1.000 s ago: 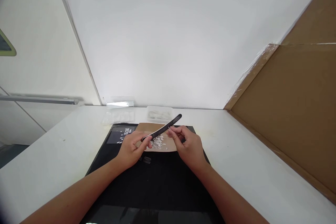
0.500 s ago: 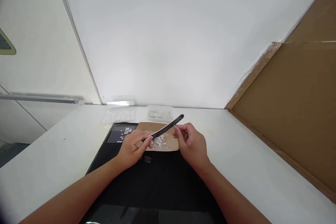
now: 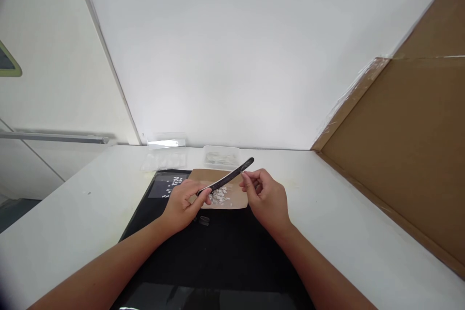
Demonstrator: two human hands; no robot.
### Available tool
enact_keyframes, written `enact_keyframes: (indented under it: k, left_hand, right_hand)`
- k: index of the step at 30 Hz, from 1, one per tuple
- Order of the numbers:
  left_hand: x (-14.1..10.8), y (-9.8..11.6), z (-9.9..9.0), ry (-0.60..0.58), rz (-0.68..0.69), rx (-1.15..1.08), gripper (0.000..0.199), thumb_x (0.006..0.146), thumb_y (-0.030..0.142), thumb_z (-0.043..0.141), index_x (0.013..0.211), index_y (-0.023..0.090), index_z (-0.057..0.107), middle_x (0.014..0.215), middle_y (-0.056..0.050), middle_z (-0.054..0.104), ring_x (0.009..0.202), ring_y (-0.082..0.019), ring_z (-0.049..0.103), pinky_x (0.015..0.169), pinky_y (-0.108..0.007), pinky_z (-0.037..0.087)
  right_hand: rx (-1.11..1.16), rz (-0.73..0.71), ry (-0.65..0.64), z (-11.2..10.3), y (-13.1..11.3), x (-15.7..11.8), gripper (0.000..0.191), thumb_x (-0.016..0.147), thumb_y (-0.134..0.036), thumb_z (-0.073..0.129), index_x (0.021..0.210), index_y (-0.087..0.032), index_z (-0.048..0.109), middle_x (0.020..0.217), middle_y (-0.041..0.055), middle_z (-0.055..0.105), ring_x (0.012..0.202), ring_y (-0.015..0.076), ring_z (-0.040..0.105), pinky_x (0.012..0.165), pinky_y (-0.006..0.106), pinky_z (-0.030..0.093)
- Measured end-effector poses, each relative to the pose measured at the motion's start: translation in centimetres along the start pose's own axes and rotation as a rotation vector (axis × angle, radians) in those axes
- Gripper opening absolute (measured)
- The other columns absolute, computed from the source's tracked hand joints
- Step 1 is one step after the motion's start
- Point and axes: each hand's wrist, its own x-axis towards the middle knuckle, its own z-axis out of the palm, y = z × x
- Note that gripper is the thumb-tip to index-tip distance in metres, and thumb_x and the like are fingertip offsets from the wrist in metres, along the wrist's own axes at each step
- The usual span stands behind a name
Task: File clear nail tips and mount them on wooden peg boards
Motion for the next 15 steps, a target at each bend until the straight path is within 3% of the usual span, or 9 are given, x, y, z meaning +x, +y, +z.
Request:
enact_keyframes:
  k: [4,10,12,15]
  left_hand:
    - [0.0,-0.1,0.0,0.002,-0.003,0.0,0.034,0.107,0.03,0.051,0.081,0.023,0.071,0.078,0.002,0.077,0.078,-0.017,0.07,0.083,-0.033,0.045]
    - [0.1,-0.2,0.1,0.005,0.003,-0.015,0.03,0.106,0.029,0.053,0.086,0.023,0.073,0.078,0.002,0.077,0.078,-0.016,0.07,0.084,-0.033,0.045]
    - [0.1,-0.2,0.1,0.003,0.004,-0.012,0.03,0.106,0.029,0.053,0.084,0.023,0.073,0.078,0.002,0.077,0.079,-0.016,0.07,0.084,-0.033,0.045]
    - [0.0,-0.3,0.1,0.002,0.006,-0.003,0.031,0.106,0.029,0.053,0.083,0.023,0.072,0.079,0.003,0.077,0.079,-0.016,0.07,0.083,-0.032,0.044]
  right_hand:
    - [-0.062,-0.047,0.001,0.0,0.3,0.1,0.031,0.098,-0.055,0.059,0.097,-0.025,0.067,0.08,0.0026,0.079,0.066,0.021,0.073,0.061,0.033,0.054]
    - [-0.188,-0.33,-0.121,1.1,-0.5,-1.5,0.023,0.102,-0.043,0.055,0.098,-0.026,0.069,0.085,0.0027,0.079,0.075,0.021,0.074,0.068,0.033,0.052]
    - [-0.183,-0.323,-0.121,1.2,-0.7,-1.6,0.023,0.102,-0.043,0.056,0.097,-0.026,0.069,0.084,0.0025,0.079,0.074,0.0206,0.074,0.067,0.032,0.052]
    - [-0.183,-0.194,-0.065,0.7,-0.6,-1.0,0.025,0.101,-0.048,0.057,0.096,-0.026,0.069,0.083,0.0014,0.079,0.066,0.0195,0.071,0.062,0.032,0.051]
